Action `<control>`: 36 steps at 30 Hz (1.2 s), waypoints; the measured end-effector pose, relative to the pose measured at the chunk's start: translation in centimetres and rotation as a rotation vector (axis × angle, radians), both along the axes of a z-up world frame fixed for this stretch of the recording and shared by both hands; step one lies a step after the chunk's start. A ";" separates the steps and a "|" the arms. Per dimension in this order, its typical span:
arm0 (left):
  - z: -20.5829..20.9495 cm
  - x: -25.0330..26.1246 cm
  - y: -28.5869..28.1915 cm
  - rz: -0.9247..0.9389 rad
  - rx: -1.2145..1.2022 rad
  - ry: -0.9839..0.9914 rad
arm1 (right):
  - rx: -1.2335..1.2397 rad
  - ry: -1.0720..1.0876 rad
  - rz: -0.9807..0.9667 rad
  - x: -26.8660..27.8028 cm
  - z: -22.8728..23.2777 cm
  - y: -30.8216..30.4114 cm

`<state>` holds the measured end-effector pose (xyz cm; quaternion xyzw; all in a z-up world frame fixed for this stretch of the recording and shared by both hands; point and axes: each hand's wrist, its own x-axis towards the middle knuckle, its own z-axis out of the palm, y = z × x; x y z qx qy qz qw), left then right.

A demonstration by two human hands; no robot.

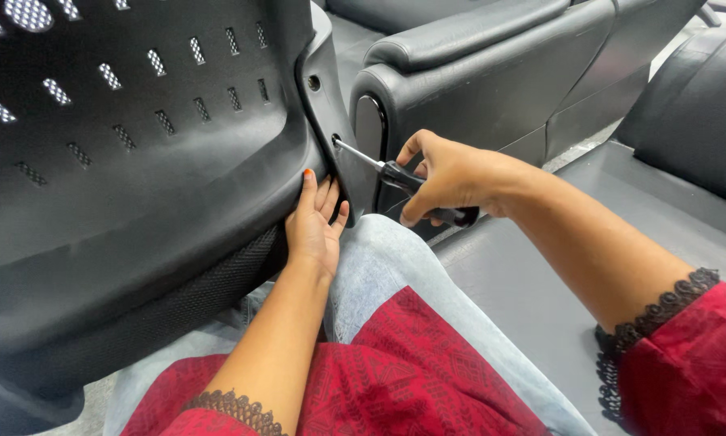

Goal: The person assembles a black office chair by inserting and tightening screws into the armrests using a screwdriver. They align the armrests, insert screws, and tighten them to secure the parts.

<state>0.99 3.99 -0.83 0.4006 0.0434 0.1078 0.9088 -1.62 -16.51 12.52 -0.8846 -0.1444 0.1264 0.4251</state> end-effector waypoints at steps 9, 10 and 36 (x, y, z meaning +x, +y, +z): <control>0.3 0.3 0.2 -0.001 -0.024 0.002 | -0.111 -0.487 -0.076 -1.0 -0.6 -0.3; 0.3 0.3 0.2 0.006 -0.022 0.006 | -0.121 -0.628 -0.076 -1.3 -1.2 -0.2; -0.2 -0.6 -0.1 0.025 0.166 0.086 | 0.354 -0.048 -0.098 -0.4 -3.0 -2.1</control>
